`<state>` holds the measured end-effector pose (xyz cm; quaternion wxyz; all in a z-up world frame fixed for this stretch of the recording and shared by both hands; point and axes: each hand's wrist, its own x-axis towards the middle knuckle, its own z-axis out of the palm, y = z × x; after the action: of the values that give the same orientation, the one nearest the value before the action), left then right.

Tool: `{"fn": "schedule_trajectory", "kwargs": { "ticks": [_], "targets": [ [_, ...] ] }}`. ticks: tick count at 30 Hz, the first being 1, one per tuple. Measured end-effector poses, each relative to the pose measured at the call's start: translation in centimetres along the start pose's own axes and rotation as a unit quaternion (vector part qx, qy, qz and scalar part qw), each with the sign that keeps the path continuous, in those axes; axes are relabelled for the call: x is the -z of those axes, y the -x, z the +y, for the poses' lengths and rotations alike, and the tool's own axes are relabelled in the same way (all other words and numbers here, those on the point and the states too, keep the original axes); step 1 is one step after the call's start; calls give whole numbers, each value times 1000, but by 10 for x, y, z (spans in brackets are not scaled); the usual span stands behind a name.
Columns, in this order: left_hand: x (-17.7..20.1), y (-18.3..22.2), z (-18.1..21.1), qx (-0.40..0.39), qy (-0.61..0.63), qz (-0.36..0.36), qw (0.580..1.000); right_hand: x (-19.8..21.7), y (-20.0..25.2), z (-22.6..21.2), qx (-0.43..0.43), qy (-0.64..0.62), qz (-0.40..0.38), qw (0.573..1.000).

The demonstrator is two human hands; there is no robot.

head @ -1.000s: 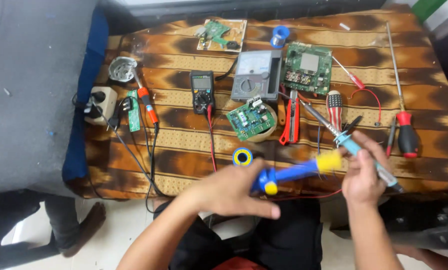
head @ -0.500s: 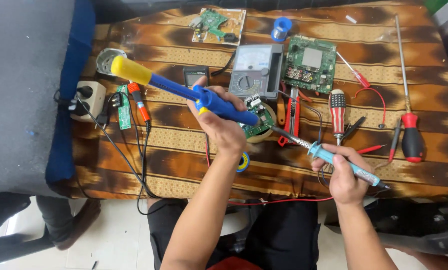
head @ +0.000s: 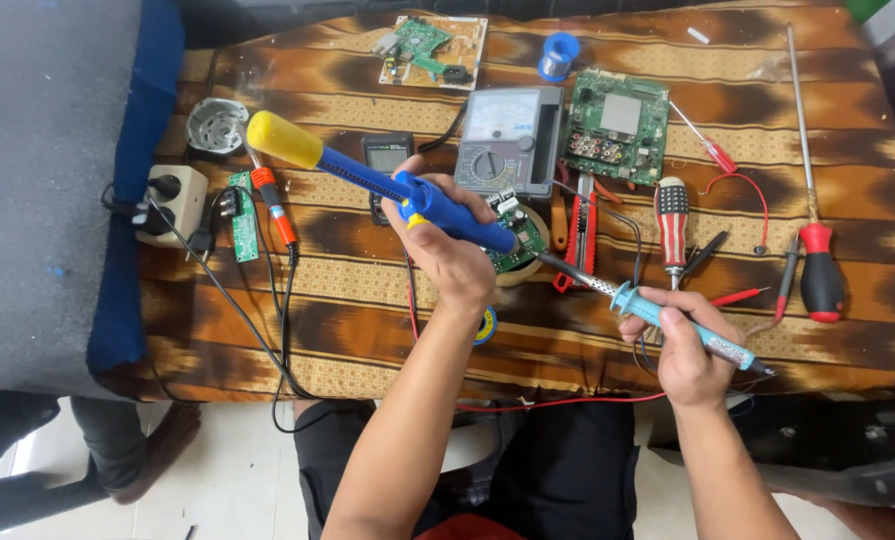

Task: Testing a circuit board with a multimeter and performing soldering/desoldering tasks.

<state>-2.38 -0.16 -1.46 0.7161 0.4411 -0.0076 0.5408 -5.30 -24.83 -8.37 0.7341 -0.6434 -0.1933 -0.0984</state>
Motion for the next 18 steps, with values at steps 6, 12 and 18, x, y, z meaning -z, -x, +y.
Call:
{"fn": "schedule_trajectory", "kwargs": {
  "ticks": [6,12,18],
  "targets": [
    [0,9,-1,-30,-18,-10,999,-2,-4,-5,14,15,-10,1000],
    [-3,10,3,-48,-24,-20,998,-1,-7,-8,19,13,-21,1000],
    [-5,9,2,-43,-4,-3,999,3,-7,0,11,3,-17,1000]
  ]
}}
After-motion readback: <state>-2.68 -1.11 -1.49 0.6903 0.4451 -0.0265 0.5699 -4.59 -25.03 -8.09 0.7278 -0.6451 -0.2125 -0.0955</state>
